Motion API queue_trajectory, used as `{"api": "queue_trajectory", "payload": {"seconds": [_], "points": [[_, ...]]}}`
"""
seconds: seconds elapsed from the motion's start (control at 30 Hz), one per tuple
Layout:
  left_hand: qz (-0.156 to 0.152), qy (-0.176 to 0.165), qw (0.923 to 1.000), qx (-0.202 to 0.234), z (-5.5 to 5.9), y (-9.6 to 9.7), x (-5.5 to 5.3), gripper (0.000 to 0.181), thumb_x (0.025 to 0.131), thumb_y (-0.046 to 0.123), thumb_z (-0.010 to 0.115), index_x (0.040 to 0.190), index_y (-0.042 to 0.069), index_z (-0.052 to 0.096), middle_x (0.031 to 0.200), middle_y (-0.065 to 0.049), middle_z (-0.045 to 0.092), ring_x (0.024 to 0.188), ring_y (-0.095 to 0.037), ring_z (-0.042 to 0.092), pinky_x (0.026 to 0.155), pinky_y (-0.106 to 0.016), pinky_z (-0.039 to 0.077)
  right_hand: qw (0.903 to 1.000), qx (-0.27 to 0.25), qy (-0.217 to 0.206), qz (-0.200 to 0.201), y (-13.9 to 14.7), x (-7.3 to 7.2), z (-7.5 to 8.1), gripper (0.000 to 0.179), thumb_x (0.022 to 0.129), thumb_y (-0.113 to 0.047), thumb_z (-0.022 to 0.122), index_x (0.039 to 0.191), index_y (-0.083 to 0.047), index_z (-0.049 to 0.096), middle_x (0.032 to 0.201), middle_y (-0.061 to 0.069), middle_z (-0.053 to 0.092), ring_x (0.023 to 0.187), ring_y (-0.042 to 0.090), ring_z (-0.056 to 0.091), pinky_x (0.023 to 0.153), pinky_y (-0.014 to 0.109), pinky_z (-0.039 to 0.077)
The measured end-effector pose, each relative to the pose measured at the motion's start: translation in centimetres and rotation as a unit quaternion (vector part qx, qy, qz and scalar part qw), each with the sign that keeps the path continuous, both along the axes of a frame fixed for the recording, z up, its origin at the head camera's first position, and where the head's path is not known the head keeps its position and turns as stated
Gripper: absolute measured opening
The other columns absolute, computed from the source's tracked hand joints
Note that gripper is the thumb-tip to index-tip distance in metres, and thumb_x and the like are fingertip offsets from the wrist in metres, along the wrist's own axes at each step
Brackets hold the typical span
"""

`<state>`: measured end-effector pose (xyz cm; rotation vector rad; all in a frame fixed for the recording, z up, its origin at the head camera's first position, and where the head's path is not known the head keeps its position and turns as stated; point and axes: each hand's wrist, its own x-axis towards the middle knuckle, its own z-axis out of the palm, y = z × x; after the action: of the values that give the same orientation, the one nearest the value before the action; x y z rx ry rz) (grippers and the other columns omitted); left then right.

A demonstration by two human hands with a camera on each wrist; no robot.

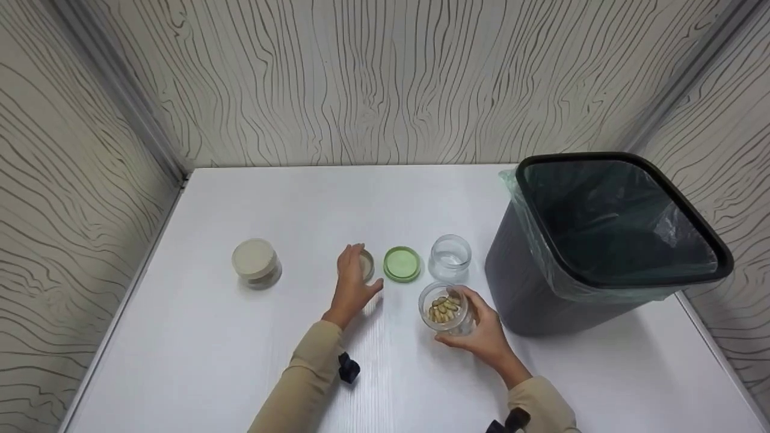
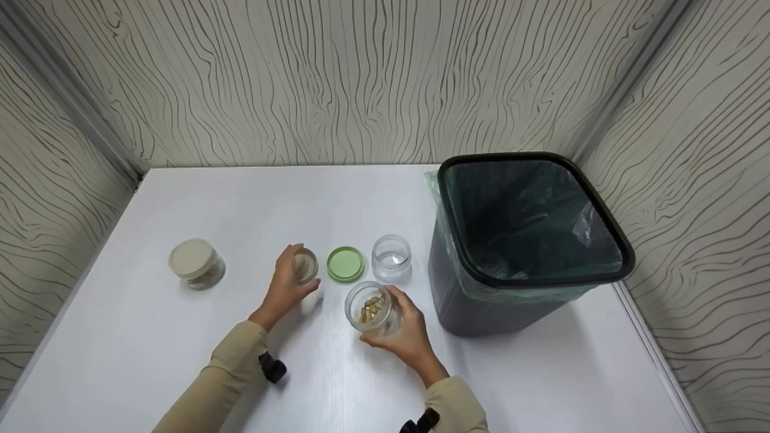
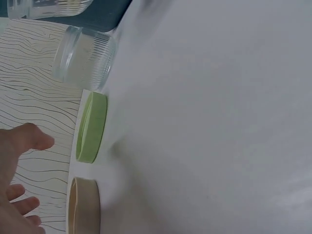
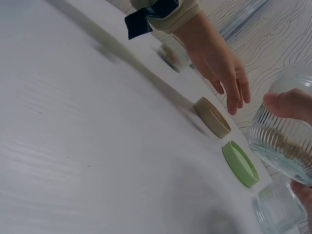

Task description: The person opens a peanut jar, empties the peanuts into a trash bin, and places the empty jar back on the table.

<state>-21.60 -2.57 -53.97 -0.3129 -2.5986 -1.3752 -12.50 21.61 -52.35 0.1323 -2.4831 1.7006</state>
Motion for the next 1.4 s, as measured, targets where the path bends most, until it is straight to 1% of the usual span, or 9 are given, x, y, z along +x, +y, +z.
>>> {"api": "queue_trajectory", "payload": {"seconds": [0.2, 0.37, 0.5, 0.67, 0.83, 1.07, 1.17, 1.23, 1.4], "points": [[-0.011, 0.012, 0.9998, -0.008, 0.8, 0.4, 0.3, 0.068, 0.08, 0.006, 0.073, 0.138, -0.002, 0.039, 0.147, -0.026, 0.038, 0.142, -0.044, 0.033, 0.118, -0.051, 0.034, 0.9998, -0.003, 0.021, 0.006, 0.3, -0.2, 0.9, 0.089, 0.051, -0.001, 0.092, 0.129, 0.006, 0.051, 0.128, 0.022, 0.06, 0.114, -0.01, 0.05, 0.101, 0.001, 0.036], [-0.023, 0.01, 0.9996, -0.012, 1.6, 0.9, 0.5, 0.063, 0.082, 0.004, 0.071, 0.137, -0.004, 0.042, 0.146, -0.025, 0.041, 0.139, -0.041, 0.039, 0.118, -0.047, 0.037, 0.9992, 0.0, 0.038, 0.009, 0.5, -0.2, 1.8, 0.088, 0.051, 0.0, 0.091, 0.129, 0.007, 0.051, 0.127, 0.024, 0.06, 0.113, -0.011, 0.05, 0.099, 0.001, 0.038], [-0.031, 0.005, 0.9994, -0.017, 2.2, 1.2, 0.7, 0.061, 0.083, 0.005, 0.069, 0.137, -0.004, 0.043, 0.145, -0.023, 0.043, 0.139, -0.039, 0.041, 0.117, -0.045, 0.038, 0.999, 0.005, 0.043, 0.008, 0.6, 0.1, 2.5, 0.088, 0.051, 0.0, 0.091, 0.129, 0.007, 0.051, 0.126, 0.024, 0.06, 0.113, -0.01, 0.051, 0.099, 0.001, 0.039], [-0.041, 0.019, 0.9988, -0.018, 2.9, 1.6, 1.0, 0.055, 0.085, 0.007, 0.067, 0.134, -0.004, 0.046, 0.142, -0.023, 0.047, 0.136, -0.039, 0.043, 0.115, -0.047, 0.04, 0.998, -0.004, 0.06, 0.016, 0.8, 0.6, 3.4, 0.088, 0.052, 0.002, 0.09, 0.13, 0.009, 0.05, 0.126, 0.025, 0.06, 0.113, -0.008, 0.053, 0.097, 0.002, 0.043], [-0.056, 0.024, 0.9981, 0.001, 3.7, 2.0, 1.3, 0.051, 0.085, 0.008, 0.067, 0.132, -0.003, 0.049, 0.14, -0.022, 0.05, 0.135, -0.037, 0.046, 0.115, -0.045, 0.041, 0.9966, -0.005, 0.078, 0.026, 1.1, 1.1, 4.3, 0.087, 0.05, 0.003, 0.091, 0.128, 0.01, 0.052, 0.123, 0.026, 0.061, 0.111, -0.006, 0.056, 0.094, 0.003, 0.046], [-0.081, 0.03, 0.9957, 0.033, 4.5, 2.8, 1.5, 0.045, 0.086, 0.007, 0.066, 0.127, -0.005, 0.052, 0.134, -0.021, 0.055, 0.131, -0.035, 0.051, 0.114, -0.044, 0.042, 0.9949, 0.002, 0.096, 0.03, 1.6, 1.7, 5.8, 0.087, 0.049, 0.003, 0.091, 0.127, 0.007, 0.054, 0.123, 0.025, 0.063, 0.111, -0.004, 0.058, 0.094, 0.005, 0.048], [-0.09, 0.026, 0.9942, 0.054, 4.9, 3.1, 1.8, 0.041, 0.087, 0.006, 0.065, 0.125, -0.004, 0.054, 0.13, -0.019, 0.059, 0.128, -0.033, 0.054, 0.113, -0.043, 0.044, 0.9942, -0.003, 0.103, 0.03, 1.7, 2.1, 6.5, 0.088, 0.048, 0.005, 0.091, 0.127, 0.006, 0.054, 0.121, 0.02, 0.064, 0.109, -0.002, 0.06, 0.092, 0.006, 0.05], [-0.094, 0.03, 0.993, 0.065, 5.3, 3.3, 1.9, 0.038, 0.087, 0.006, 0.064, 0.123, -0.002, 0.056, 0.127, -0.016, 0.061, 0.125, -0.031, 0.056, 0.111, -0.042, 0.046, 0.9938, -0.009, 0.106, 0.032, 1.9, 2.3, 7.0, 0.089, 0.047, 0.006, 0.091, 0.127, 0.006, 0.054, 0.121, 0.014, 0.065, 0.109, 0.0, 0.061, 0.09, 0.008, 0.051], [-0.095, 0.05, 0.9921, 0.065, 6.0, 3.7, 2.3, 0.032, 0.088, 0.005, 0.063, 0.12, 0.001, 0.06, 0.122, -0.013, 0.065, 0.121, -0.027, 0.06, 0.107, -0.038, 0.049, 0.9905, -0.025, 0.124, 0.054, 2.2, 2.4, 8.1, 0.09, 0.046, 0.01, 0.089, 0.128, 0.007, 0.053, 0.123, 0.003, 0.064, 0.111, 0.002, 0.062, 0.092, 0.01, 0.053]]}}
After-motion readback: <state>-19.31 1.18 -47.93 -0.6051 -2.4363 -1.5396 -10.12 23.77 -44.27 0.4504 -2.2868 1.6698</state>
